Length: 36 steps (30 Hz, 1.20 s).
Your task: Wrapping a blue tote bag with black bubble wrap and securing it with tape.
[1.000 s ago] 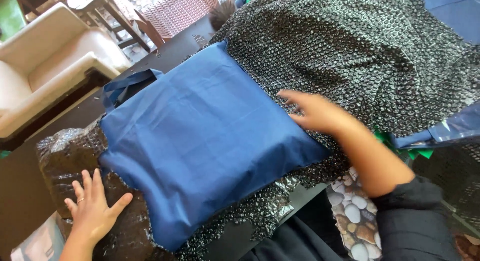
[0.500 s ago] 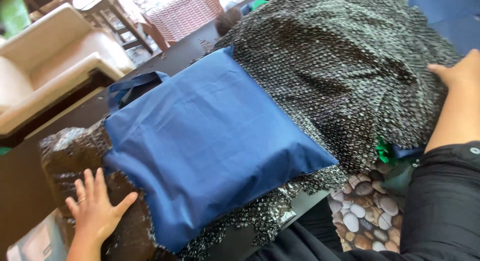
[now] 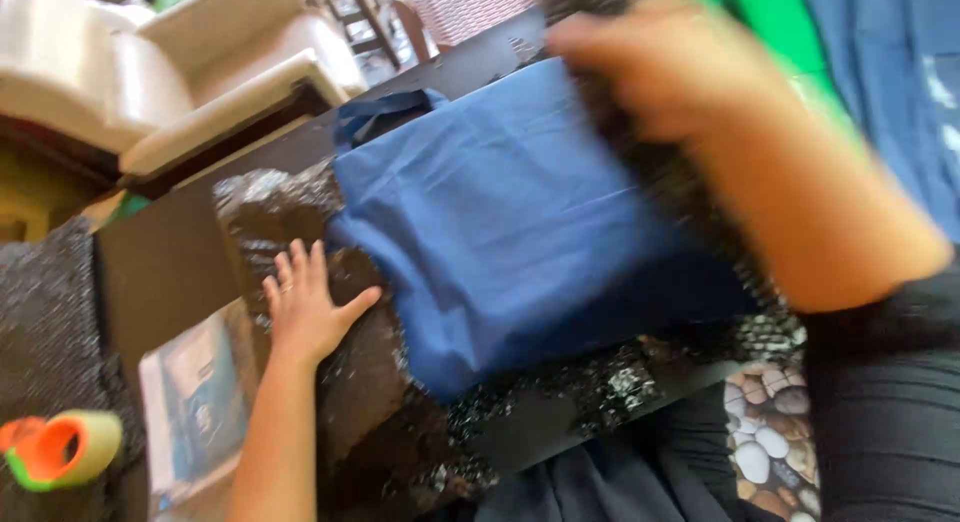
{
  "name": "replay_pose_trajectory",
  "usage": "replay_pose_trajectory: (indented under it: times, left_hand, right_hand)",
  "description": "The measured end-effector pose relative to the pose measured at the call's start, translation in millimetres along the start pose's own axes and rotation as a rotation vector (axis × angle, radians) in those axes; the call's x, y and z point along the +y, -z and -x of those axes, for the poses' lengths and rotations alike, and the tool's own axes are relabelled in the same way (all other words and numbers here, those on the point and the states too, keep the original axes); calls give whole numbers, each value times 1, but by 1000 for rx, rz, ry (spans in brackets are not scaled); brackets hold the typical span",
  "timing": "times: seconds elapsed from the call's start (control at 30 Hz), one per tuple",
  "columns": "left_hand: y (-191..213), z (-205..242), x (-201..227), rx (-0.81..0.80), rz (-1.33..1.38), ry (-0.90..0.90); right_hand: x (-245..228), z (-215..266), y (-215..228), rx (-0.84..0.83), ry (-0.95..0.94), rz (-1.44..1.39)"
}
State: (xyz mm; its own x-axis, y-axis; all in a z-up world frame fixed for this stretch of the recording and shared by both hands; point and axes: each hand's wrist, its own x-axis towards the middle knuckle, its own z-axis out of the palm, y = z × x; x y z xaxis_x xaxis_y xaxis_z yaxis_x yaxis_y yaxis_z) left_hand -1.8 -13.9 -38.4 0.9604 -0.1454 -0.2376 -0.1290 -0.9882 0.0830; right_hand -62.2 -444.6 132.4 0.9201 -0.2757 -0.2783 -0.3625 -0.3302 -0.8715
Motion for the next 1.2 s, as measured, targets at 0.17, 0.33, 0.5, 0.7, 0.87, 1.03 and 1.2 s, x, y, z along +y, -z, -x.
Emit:
replay_pose_trajectory:
  times: [0.17, 0.33, 0.5, 0.7, 0.87, 1.03, 1.2]
  left_hand:
    - [-45, -26, -41, 237, -115, -142]
    - [-17, 0, -5, 240, 337, 38]
    - [12, 18, 24, 241, 754, 168]
    - [52, 54, 38, 229, 1291, 294]
    - [-20, -20, -47, 287, 1098, 89]
    - [-19, -22, -52, 290, 930, 89]
    - [-9, -12, -40, 300, 759, 0]
  right_hand:
    - [7, 35, -237, -552, 1283, 503]
    - [126, 24, -412, -732, 876, 444]
    - [100, 69, -350, -794, 779, 532]
    - [94, 88, -333, -745, 872, 648]
    - [72, 111, -312, -746, 749, 611]
    - [99, 156, -307, -589, 828, 1011]
    - [163, 173, -294, -384, 1167, 1037]
